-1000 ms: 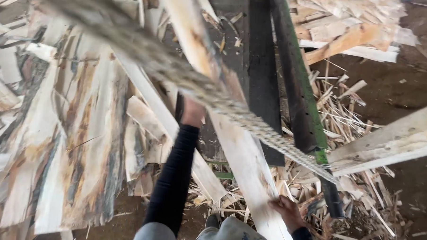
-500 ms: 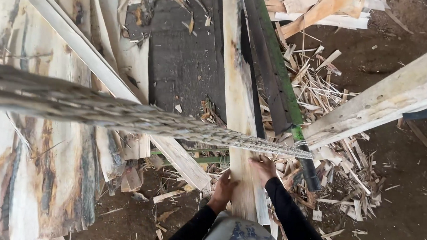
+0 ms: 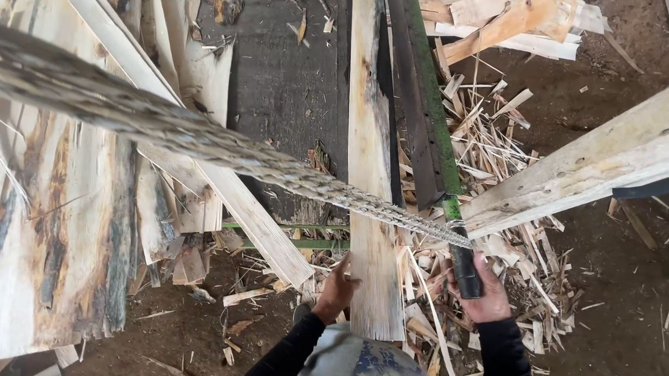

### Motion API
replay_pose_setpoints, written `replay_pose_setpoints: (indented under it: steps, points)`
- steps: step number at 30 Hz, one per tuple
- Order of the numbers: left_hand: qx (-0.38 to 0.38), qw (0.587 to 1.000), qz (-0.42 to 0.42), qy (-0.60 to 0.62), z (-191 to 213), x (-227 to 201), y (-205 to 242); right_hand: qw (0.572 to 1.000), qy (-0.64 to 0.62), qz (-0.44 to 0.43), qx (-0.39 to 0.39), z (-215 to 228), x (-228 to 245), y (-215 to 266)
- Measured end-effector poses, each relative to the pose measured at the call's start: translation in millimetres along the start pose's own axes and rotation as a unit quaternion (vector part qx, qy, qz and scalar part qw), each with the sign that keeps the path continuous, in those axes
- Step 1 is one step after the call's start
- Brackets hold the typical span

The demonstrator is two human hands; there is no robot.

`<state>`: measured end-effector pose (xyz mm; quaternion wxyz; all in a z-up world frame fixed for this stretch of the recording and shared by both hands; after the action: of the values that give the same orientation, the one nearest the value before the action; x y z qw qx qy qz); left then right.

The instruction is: Trimming and cutting thin wood strips using a manual guillotine cutter.

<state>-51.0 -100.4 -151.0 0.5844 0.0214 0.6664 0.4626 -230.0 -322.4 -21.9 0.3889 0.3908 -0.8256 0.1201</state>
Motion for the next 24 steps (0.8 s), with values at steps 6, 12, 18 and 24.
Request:
replay_pose_setpoints:
  steps: [6, 12, 18, 24]
  points:
    - [-0.036, 0.993, 0.008, -0.108, -5, 10, -10, 0.975, 0.214, -0.030, 0.049, -19, 15, -4]
    - [0.031, 0.998, 0.050, 0.011, -33, 9, 8, 0.962, 0.268, -0.031, 0.034, -63, 50, -3]
    - [0.022, 1.000, -0.009, 0.014, -62, 31, -34, 0.961, 0.274, 0.003, 0.040, -73, 63, -3]
    - [0.054, 0.993, 0.094, 0.039, -57, -44, -16, 0.950, 0.312, -0.005, 0.006, -61, 50, -3]
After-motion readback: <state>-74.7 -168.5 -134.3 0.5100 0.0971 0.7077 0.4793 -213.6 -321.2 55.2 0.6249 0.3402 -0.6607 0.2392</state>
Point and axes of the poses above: each hand's wrist, its own y-axis away from the middle knuckle, its own z-axis out of the back of the hand, x = y × z, the point moved 9 cm from there along -y, towards the middle knuckle, and after that the axes turned 15 degrees about z, right-handed, at the moved point
